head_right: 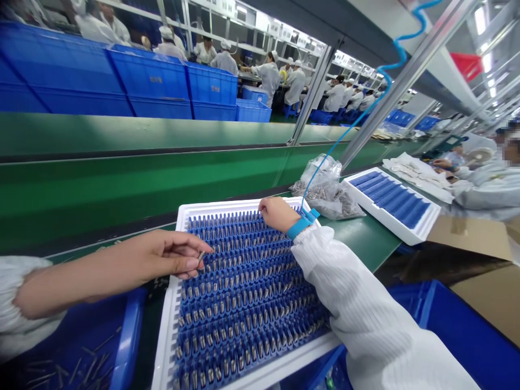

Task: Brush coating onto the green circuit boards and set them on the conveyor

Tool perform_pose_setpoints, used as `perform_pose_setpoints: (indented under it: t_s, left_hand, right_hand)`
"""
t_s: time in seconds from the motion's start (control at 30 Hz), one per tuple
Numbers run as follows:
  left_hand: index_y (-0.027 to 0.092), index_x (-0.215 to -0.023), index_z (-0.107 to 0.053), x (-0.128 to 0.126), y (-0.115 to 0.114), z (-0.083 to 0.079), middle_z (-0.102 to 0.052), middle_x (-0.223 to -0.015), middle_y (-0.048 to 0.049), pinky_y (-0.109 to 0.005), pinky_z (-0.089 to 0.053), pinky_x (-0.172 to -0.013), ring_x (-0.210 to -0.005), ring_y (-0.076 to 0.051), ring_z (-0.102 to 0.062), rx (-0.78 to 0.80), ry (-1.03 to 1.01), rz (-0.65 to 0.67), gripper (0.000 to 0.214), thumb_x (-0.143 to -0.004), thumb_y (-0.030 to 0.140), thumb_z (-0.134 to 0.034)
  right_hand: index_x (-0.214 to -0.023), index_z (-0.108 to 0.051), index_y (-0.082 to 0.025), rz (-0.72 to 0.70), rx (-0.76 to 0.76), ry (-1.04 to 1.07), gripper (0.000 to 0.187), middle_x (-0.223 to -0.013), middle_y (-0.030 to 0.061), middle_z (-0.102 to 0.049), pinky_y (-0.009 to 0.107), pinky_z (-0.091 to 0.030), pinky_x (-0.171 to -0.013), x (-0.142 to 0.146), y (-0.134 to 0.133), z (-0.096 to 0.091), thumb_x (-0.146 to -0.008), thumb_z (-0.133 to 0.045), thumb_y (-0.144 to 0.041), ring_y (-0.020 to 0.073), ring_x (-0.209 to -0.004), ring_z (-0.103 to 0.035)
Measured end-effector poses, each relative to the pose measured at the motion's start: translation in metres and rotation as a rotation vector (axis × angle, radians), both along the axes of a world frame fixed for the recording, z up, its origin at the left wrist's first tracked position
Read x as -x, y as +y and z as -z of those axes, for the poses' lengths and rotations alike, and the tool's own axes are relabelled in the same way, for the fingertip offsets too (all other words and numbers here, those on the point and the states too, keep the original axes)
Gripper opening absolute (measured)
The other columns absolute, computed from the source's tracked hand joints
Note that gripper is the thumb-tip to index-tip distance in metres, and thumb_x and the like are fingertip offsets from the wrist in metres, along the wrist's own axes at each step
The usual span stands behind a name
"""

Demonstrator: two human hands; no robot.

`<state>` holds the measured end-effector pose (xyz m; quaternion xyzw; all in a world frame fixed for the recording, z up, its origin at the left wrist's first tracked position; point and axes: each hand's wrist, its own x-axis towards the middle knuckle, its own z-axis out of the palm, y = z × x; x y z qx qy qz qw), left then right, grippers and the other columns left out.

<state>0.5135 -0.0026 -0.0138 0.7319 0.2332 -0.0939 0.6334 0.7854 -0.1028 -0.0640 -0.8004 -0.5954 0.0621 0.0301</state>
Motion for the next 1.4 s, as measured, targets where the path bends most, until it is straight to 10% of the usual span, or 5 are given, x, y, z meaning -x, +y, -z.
perform_pose_setpoints:
  t_s: [0.73, 0.9, 1.13, 1.4]
  left_hand:
    - [0.015, -0.092, -0.071, 0.000, -0.003, 0.000, -0.078, -0.079, -0.0031, -0.025, -0.060, -0.074, -0.077, -0.017, -0.074, 0.158, 0.027, -0.156, 0.023, -0.071, 0.022, -0.076]
    - [0.013, -0.087, -0.072, -0.002, -0.006, -0.004, -0.079, -0.079, -0.0044, -0.020, -0.060, -0.069, -0.075, -0.015, -0.074, 0.288, 0.056, -0.282, 0.019, -0.069, 0.019, -0.078]
    - [0.014, -0.077, -0.075, -0.001, -0.013, -0.007, -0.078, -0.073, -0.0038, -0.022, -0.059, -0.074, -0.072, -0.014, -0.073, 0.349, 0.020, -0.319, 0.013, -0.065, 0.017, -0.078]
    - [0.017, -0.079, -0.077, 0.004, -0.020, -0.012, -0.076, -0.071, -0.0008, -0.021, -0.056, -0.067, -0.068, -0.014, -0.069, 0.193, -0.024, -0.193, 0.015, -0.065, 0.017, -0.072]
  right_hand:
    - [-0.110, -0.060, -0.009, -0.043, 0.043, 0.024, 0.022, -0.104, 0.0079, -0.057, 0.036, -0.056, -0.084, -0.001, 0.005, 0.008, -0.106, -0.064, -0.031, 0.0203, -0.092, -0.060]
    - [-0.100, -0.061, -0.009, -0.092, -0.156, 0.042, 0.018, -0.095, 0.0055, -0.058, 0.035, -0.055, -0.084, 0.012, -0.005, -0.011, -0.105, -0.065, -0.026, 0.0191, -0.087, -0.060]
    - [-0.106, -0.065, -0.014, -0.413, -0.544, 0.156, 0.018, -0.102, 0.0051, -0.061, 0.028, -0.052, -0.088, 0.105, -0.050, -0.053, -0.092, -0.076, -0.015, 0.0187, -0.096, -0.059]
    - [-0.103, -0.064, -0.004, -0.562, -0.775, 0.169, 0.008, -0.099, 0.0115, -0.060, 0.035, -0.056, -0.075, 0.139, -0.064, -0.043, -0.097, -0.059, -0.007, 0.0225, -0.086, -0.059]
